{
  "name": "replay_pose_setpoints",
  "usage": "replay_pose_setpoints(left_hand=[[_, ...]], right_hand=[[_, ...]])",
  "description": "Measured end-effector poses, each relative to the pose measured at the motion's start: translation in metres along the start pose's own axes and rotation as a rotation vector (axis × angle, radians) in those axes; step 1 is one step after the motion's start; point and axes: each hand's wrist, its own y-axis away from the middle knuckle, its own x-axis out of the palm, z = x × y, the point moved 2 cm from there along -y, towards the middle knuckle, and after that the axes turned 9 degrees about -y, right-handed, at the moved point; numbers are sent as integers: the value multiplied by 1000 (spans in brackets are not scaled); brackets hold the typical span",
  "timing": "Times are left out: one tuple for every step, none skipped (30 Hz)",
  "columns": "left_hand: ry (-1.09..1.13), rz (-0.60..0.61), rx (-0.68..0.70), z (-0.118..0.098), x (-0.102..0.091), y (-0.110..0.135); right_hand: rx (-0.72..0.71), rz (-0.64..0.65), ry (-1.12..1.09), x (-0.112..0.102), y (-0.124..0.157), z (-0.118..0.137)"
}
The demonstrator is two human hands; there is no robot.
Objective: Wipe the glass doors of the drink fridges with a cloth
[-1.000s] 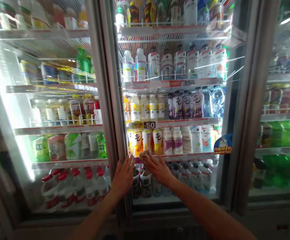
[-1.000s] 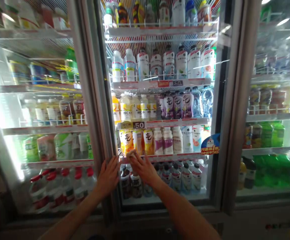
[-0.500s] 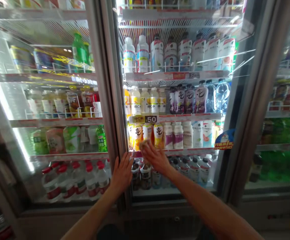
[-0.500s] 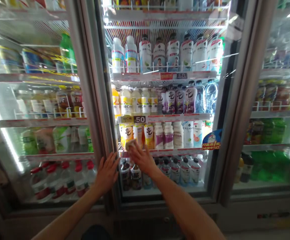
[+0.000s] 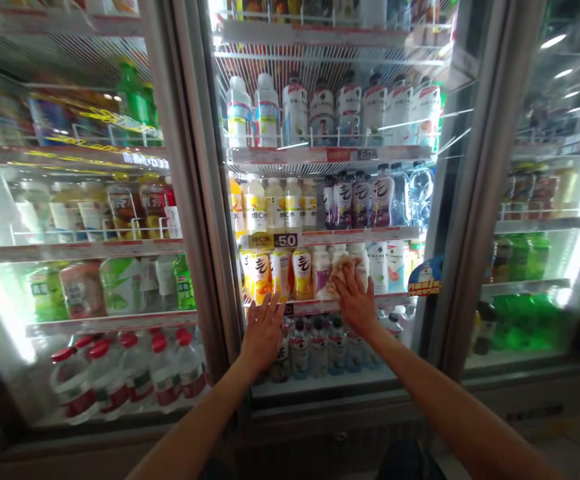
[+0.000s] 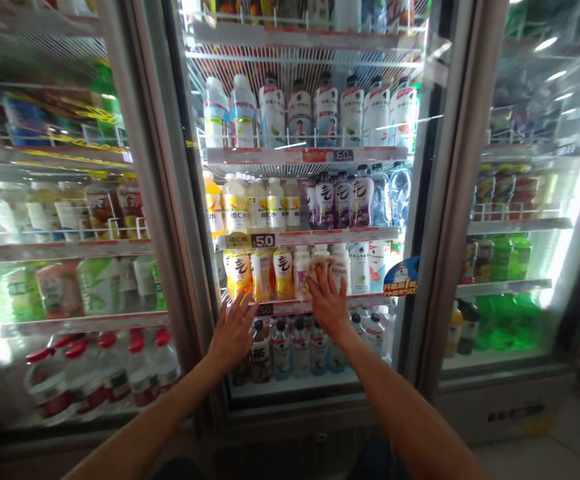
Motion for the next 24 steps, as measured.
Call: replay_pose_setpoints(left_hand=[[4, -7, 8, -5, 0, -3], [7, -13, 17, -9, 1, -5], [10, -19, 30, -13, 2, -7], [12, -22, 43, -17, 3, -8], [14, -20, 57, -20, 4, -8], [16, -16, 65, -23, 5, -10], [19, -9, 70, -25, 6, -11], [23, -3, 72, -27, 7, -13], [27, 2, 73, -30, 7, -15], [30, 6, 76, -33, 7, -17], [33, 8, 83, -37, 7, -19], [35, 7, 95, -41, 8, -19], [36, 6, 109, -45, 8, -20], [36, 1, 125, -48, 8, -19], [37, -7, 139, -51, 9, -19], [38, -17, 153, -54, 9, -18], [39, -25, 164, -56, 9, -18], [40, -29, 172, -58, 9, -19], [40, -28, 178, -59, 8, -21], [39, -23, 181, -61, 7, -24], [40, -14, 182, -62, 6, -27], [42, -5, 181, -64, 5, -30], [46, 1, 180, -67, 4, -33], [51, 3, 182, -69, 4, -34]], right_hand=[[-25, 22, 2, 1, 7, -2], [-79, 61, 1, 3, 19, -2], [-140, 103, 0, 6, 33, -2], [-189, 142, -1, 8, 46, -2], [-214, 169, 1, 9, 55, -3], [-205, 178, 5, 8, 58, -7], [-164, 168, 12, 6, 55, -11], [-100, 139, 20, 2, 47, -17], [-33, 100, 31, -3, 36, -23], [27, 57, 41, -7, 25, -29], [70, 18, 49, -10, 18, -34], [92, -3, 55, -11, 16, -37], [92, -2, 59, -11, 20, -39], [77, 22, 61, -9, 29, -40], [57, 59, 62, -7, 41, -41], [38, 98, 65, -4, 54, -43], [24, 133, 72, -3, 64, -47], [22, 151, 82, -3, 69, -53], [40, 150, 96, -6, 69, -61], [78, 128, 113, -10, 62, -72], [133, 89, 129, -15, 52, -84], [197, 42, 142, -21, 41, -96], [258, -4, 149, -25, 32, -107], [308, -34, 146, -27, 27, -115]])
